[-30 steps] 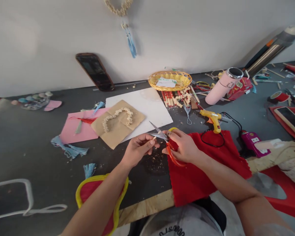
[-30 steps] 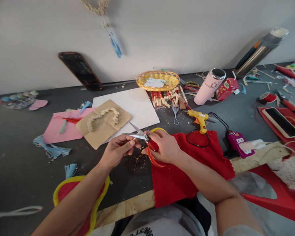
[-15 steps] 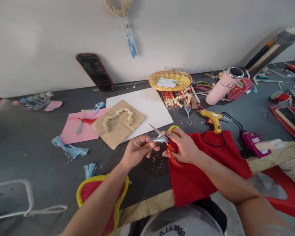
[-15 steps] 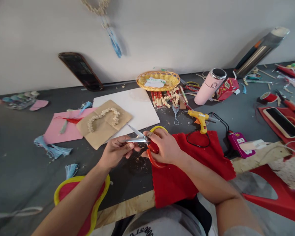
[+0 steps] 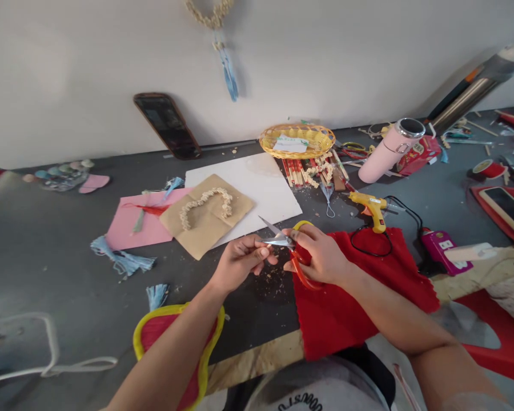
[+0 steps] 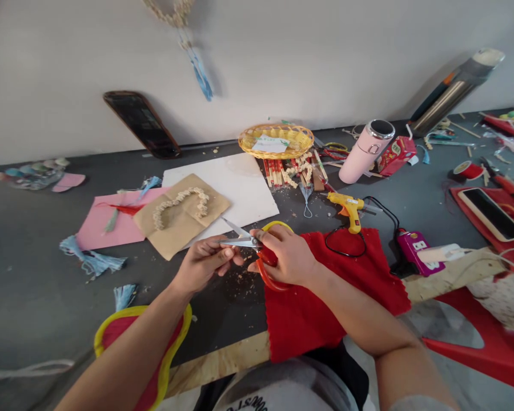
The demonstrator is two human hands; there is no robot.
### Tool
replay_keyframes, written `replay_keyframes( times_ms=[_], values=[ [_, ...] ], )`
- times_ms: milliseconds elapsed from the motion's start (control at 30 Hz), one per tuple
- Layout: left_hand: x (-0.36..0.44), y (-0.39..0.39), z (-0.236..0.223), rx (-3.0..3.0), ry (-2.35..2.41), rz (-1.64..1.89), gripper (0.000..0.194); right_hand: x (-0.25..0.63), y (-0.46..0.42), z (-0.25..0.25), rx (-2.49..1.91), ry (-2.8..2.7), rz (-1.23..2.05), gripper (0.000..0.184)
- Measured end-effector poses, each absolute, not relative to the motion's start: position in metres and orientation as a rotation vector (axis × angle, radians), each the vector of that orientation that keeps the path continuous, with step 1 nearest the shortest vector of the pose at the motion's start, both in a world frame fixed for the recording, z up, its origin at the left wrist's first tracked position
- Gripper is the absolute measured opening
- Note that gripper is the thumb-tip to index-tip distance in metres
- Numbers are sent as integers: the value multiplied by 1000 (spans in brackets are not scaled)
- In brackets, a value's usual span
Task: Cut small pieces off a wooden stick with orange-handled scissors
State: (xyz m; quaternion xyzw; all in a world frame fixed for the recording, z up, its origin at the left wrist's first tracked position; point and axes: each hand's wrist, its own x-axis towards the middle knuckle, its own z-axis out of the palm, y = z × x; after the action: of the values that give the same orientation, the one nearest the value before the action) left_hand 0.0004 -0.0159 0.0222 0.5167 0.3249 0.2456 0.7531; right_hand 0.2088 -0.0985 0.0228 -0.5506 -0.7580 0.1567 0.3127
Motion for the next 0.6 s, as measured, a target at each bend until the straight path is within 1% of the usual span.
replay_keyframes(
  times_ms=[100, 200, 367, 600],
  values=[
    [-2, -15, 23, 1112, 689, 487, 35, 210, -97, 21, -1416, -2008, 371, 68],
    [-2, -15, 24, 1104, 682, 451, 36, 210, -97, 19, -1391, -2007, 372, 70],
    [-2, -14, 23, 1104, 662, 423, 36, 210, -97, 18, -1366, -2012, 393, 68],
    [-2, -14, 20, 1118, 684, 444, 35, 210, -99, 21, -1464, -2032, 404, 63]
  ],
)
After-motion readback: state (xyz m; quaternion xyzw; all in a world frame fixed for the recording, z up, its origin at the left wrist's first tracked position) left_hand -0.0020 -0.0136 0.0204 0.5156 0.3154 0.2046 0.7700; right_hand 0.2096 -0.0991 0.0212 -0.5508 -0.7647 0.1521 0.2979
